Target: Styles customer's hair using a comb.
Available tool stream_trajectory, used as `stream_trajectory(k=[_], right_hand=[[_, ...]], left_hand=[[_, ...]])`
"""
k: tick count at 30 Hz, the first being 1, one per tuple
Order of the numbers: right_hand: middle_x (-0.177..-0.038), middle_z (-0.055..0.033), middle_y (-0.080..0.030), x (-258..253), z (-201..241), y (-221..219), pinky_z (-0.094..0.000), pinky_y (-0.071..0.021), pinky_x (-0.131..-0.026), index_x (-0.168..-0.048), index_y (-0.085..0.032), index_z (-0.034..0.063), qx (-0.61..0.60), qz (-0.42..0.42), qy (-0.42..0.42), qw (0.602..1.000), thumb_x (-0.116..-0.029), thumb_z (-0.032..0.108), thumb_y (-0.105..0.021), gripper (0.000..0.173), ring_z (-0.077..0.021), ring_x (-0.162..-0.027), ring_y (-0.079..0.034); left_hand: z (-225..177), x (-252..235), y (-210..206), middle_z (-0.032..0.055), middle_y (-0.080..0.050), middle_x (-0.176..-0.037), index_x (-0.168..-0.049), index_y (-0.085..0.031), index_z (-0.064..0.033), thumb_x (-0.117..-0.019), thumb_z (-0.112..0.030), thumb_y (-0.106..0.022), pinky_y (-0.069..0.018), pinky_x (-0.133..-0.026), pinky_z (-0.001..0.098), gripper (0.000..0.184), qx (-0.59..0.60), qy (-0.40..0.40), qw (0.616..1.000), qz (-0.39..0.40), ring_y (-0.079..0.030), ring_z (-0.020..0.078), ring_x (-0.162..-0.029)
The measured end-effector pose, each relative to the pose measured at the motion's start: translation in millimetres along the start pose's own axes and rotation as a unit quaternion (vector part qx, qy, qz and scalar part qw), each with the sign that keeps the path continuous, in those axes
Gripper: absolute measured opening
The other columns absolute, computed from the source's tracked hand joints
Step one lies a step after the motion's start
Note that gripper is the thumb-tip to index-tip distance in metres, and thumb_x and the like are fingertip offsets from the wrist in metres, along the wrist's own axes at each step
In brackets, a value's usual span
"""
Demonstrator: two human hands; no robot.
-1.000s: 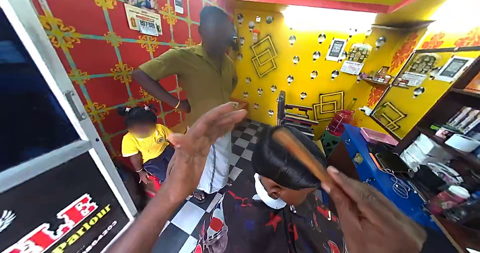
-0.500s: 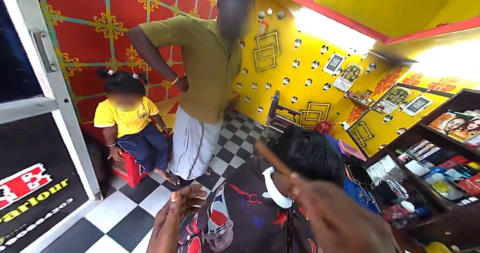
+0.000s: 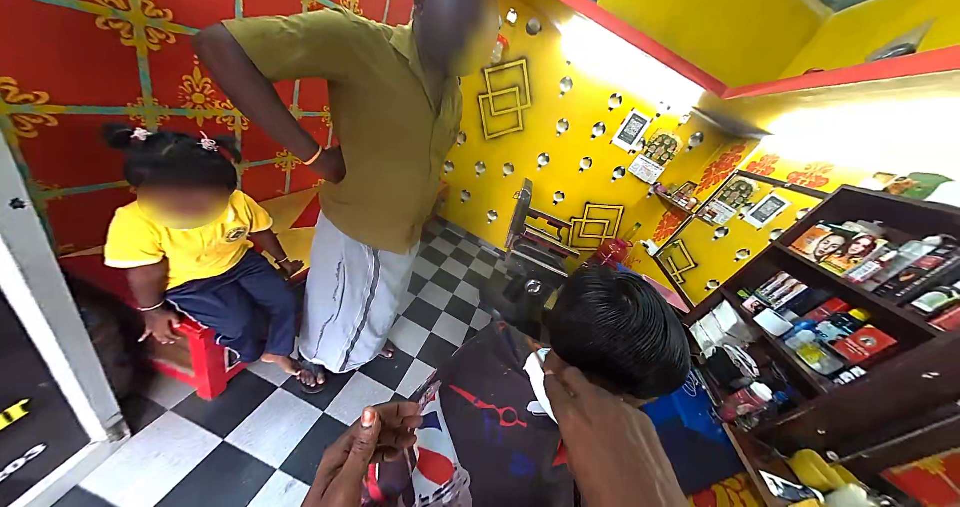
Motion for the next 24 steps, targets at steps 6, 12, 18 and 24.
stream_trajectory(k=[6, 12, 18, 24], right_hand=[[-0.104, 0.0082, -0.074, -16.1, -108.5, 104.3, -0.0322, -0.0599, -0.084, -0.113, -0.077, 0.0251, -0.22, -0.338, 0.134, 0.905, -0.1016, 0.031, -0.061, 0.02, -0.0065, -0.095, -0.07], [-0.101, 0.0006, -0.074, -110.4, -189.3, 83.5, -0.0298, -0.0589, -0.088, -0.104, -0.076, 0.0092, -0.301, -0.302, 0.252, 0.868, -0.0998, 0.014, -0.062, 0.015, -0.0072, -0.093, -0.069], [-0.094, 0.0016, -0.075, -146.6, -191.0, 17.0, -0.0424, -0.0596, -0.077, -0.1, -0.08, 0.0159, -0.305, -0.187, 0.339, 0.87, -0.0972, 0.012, -0.063, 0.017, -0.0131, -0.084, -0.071], [-0.094, -0.0087, -0.075, -137.4, -201.2, -60.1, -0.0451, -0.0555, -0.084, -0.104, -0.079, 0.0079, -0.435, -0.029, 0.262, 0.861, -0.095, 0.006, -0.066, 0.016, -0.021, -0.089, -0.07]], left_hand=[[-38.0, -34.0, -17.9, 0.0075, -0.07, -0.125, -0.131, -0.065, -0.0134, -0.1067, -0.058, -0.029, -0.0576, -0.096, 0.0412, 0.062, -0.069, -0.236, 0.969, 0.02, -0.069, 0.024, -0.112], [-139.8, -55.0, -132.6, 0.004, -0.061, -0.141, -0.136, -0.061, -0.0188, -0.1021, -0.067, -0.027, -0.0451, -0.114, 0.0494, 0.068, -0.143, -0.498, 0.842, 0.153, -0.053, 0.0275, -0.136], [-167.1, -116.0, -213.1, -0.0046, -0.048, -0.156, -0.154, -0.047, -0.0196, -0.099, -0.073, -0.007, -0.0376, -0.12, 0.0431, 0.086, -0.291, -0.384, 0.845, 0.235, -0.043, 0.0137, -0.145], [-138.4, -160.7, -236.2, 0.0021, -0.058, -0.146, -0.144, -0.059, -0.0185, -0.0881, -0.087, -0.006, -0.0483, -0.109, 0.0469, 0.103, -0.246, -0.138, 0.902, 0.327, -0.055, 0.0227, -0.133]])
Point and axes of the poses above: each hand's wrist, its own x-axis away from the middle knuckle, its own y-axis out of the back of the hand, z = x × y, the point moved 3 cm from there along -x, towards the middle knuckle
